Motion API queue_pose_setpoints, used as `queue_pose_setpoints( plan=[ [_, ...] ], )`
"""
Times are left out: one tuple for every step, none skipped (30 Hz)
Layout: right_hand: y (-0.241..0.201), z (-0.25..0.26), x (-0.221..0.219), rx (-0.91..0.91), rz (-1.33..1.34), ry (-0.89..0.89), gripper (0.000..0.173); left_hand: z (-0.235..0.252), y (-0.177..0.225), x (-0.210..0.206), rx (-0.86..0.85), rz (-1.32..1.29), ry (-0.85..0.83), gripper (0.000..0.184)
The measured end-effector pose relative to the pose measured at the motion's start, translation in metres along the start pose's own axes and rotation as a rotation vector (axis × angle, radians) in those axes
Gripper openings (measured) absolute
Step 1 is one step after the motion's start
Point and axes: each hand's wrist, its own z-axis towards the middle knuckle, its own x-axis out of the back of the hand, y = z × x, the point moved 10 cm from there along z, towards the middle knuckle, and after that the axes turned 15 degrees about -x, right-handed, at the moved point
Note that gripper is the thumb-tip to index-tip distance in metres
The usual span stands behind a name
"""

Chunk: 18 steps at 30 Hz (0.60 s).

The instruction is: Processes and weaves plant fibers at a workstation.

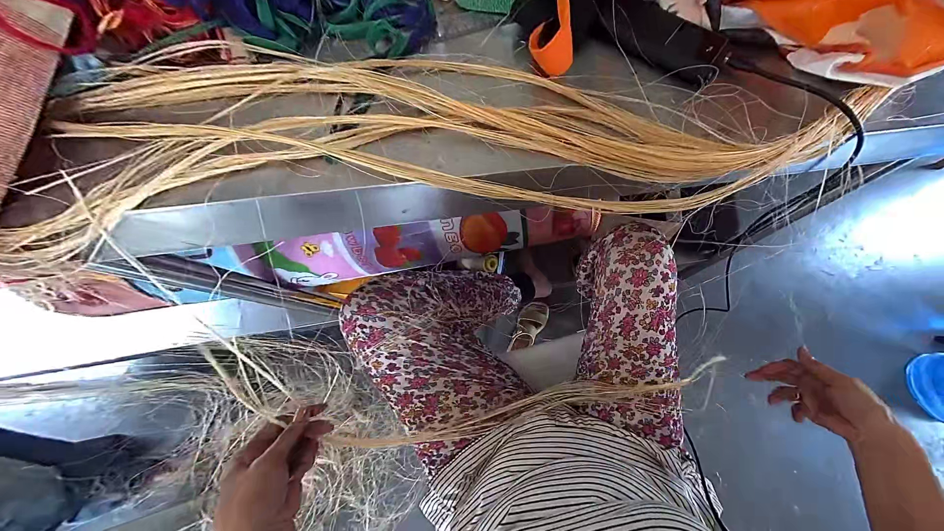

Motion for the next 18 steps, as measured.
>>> queue_pose_setpoints(
  plan=[
    [-0.003,-0.004,-0.008,0.023,-0.078,-0.061,0.066,-0.001,0.002,-0.001,-0.014,0.009,-0.029,0.027],
    [-0.008,-0.009,-0.015,0.048,-0.121,-0.087,0.059,-0.001,0.002,-0.001,-0.017,0.003,-0.049,0.028],
    [-0.015,-0.014,-0.020,0.071,-0.160,-0.068,0.049,-0.002,0.002,-0.001,-0.016,-0.010,-0.054,0.028],
    [-0.023,-0.019,-0.025,0.093,-0.213,-0.022,0.038,-0.002,0.000,-0.001,-0.005,-0.023,-0.046,0.029],
    [-0.032,-0.026,-0.032,0.119,-0.270,0.038,0.028,-0.003,-0.002,0.000,0.010,-0.041,-0.031,0.029],
    [-0.042,-0.034,-0.041,0.153,-0.336,0.101,0.019,-0.003,-0.005,0.001,0.027,-0.062,-0.015,0.029],
    [-0.051,-0.043,-0.053,0.191,-0.406,0.154,0.012,-0.005,-0.008,0.000,0.051,-0.078,-0.002,0.028],
    [-0.060,-0.053,-0.066,0.230,-0.471,0.184,0.006,-0.007,-0.011,-0.001,0.071,-0.089,0.009,0.027],
    [-0.067,-0.063,-0.080,0.274,-0.525,0.198,0.004,-0.009,-0.015,-0.001,0.087,-0.079,0.017,0.025],
    [-0.072,-0.072,-0.093,0.317,-0.574,0.198,0.002,-0.011,-0.016,0.000,0.091,-0.023,0.017,0.023],
    [-0.075,-0.079,-0.106,0.350,-0.637,0.187,0.002,-0.013,-0.014,0.002,0.073,0.105,-0.008,0.023],
    [-0.076,-0.084,-0.119,0.373,-0.709,0.168,0.003,-0.014,-0.008,0.005,0.040,0.318,-0.061,0.026],
    [-0.076,-0.088,-0.131,0.395,-0.777,0.137,0.006,-0.016,0.001,0.007,0.003,0.552,-0.141,0.035],
    [-0.074,-0.092,-0.142,0.419,-0.837,0.097,0.010,-0.018,0.010,0.007,-0.025,0.719,-0.212,0.042],
    [-0.071,-0.095,-0.153,0.451,-0.885,0.054,0.014,-0.021,0.017,0.007,-0.039,0.826,-0.270,0.044],
    [-0.068,-0.097,-0.163,0.492,-0.917,0.013,0.017,-0.025,0.027,0.004,-0.061,0.886,-0.326,0.044],
    [-0.067,-0.100,-0.173,0.555,-0.935,-0.014,0.018,-0.030,0.040,-0.004,-0.104,0.903,-0.383,0.041],
    [-0.068,-0.104,-0.181,0.649,-0.943,-0.013,0.019,-0.036,0.057,-0.016,-0.176,0.872,-0.438,0.036]
  ],
)
